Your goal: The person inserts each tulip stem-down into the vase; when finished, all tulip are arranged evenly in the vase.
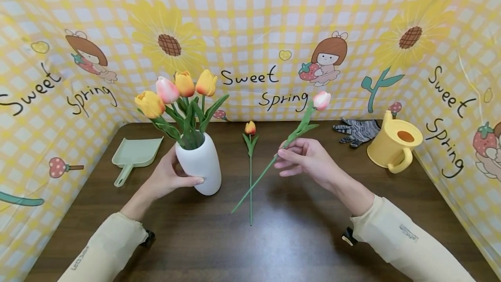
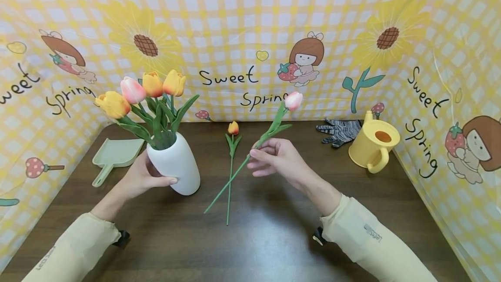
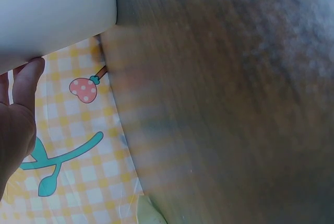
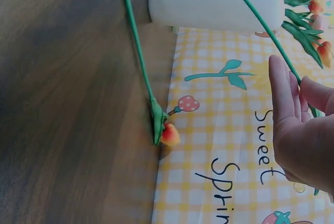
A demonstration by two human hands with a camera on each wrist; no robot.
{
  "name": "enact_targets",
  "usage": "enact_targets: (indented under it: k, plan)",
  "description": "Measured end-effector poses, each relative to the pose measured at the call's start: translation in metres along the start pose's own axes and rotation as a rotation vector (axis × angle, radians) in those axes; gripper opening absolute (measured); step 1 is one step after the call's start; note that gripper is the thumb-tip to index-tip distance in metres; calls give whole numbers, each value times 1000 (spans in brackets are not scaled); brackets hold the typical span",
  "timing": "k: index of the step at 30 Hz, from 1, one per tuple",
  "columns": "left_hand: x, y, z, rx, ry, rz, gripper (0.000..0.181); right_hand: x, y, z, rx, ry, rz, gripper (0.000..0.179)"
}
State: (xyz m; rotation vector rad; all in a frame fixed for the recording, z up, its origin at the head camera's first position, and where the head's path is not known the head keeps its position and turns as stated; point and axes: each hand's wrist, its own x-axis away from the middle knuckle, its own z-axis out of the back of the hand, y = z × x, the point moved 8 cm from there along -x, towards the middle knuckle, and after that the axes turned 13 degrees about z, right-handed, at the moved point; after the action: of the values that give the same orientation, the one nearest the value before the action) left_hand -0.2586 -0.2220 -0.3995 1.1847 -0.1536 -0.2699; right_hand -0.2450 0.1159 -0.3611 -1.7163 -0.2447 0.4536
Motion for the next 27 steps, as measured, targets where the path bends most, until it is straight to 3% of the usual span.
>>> enact_targets:
  k: [6,16,27]
  plan:
    - [0,0,-1,3,-4,-3,88,4,-9,1,13,2,56,14]
    - [1,2,-2,-3,1,1,88,7,-11,6,3,51,77,9]
    - [0,1,-1,-3,5,4,87,8,-32,12,-88,156,254,9]
